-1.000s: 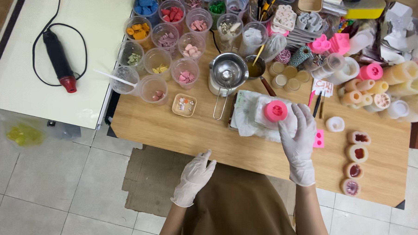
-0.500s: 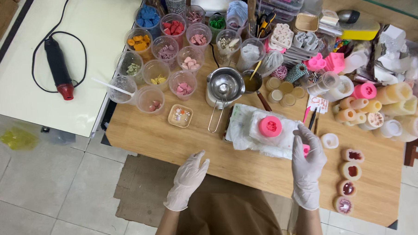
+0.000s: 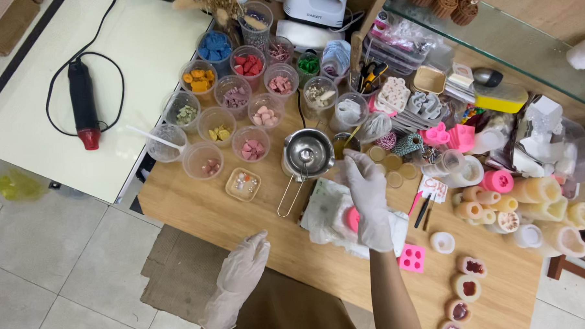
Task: The person uses a spoon to transfer wax into various silicone molds and then picks pieces of solid pink wax out of a plastic cup to place them into a metal melting pot.
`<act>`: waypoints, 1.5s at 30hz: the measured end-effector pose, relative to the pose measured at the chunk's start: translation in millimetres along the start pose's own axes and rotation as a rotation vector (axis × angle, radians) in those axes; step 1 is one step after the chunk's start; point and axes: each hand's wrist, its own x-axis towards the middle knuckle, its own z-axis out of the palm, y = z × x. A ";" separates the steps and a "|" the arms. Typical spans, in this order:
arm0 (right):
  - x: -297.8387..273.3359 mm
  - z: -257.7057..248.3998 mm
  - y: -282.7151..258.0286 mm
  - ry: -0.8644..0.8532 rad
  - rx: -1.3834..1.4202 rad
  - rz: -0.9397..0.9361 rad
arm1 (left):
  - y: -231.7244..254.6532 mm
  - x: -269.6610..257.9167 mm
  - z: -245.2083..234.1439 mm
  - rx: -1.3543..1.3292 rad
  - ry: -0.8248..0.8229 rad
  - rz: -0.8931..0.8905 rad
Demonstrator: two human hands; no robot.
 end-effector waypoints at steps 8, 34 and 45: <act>206.3 116.3 72.9 -0.017 -0.511 -0.074 | 4.2 37.7 -43.4 -0.260 0.008 0.056; -27.3 162.9 -160.7 0.295 -0.102 -0.074 | 14.9 233.8 -87.9 -2.037 -0.587 -0.946; -80.6 125.5 -137.3 0.220 -1.049 -0.668 | 14.4 211.2 -73.3 -2.396 -0.602 -0.825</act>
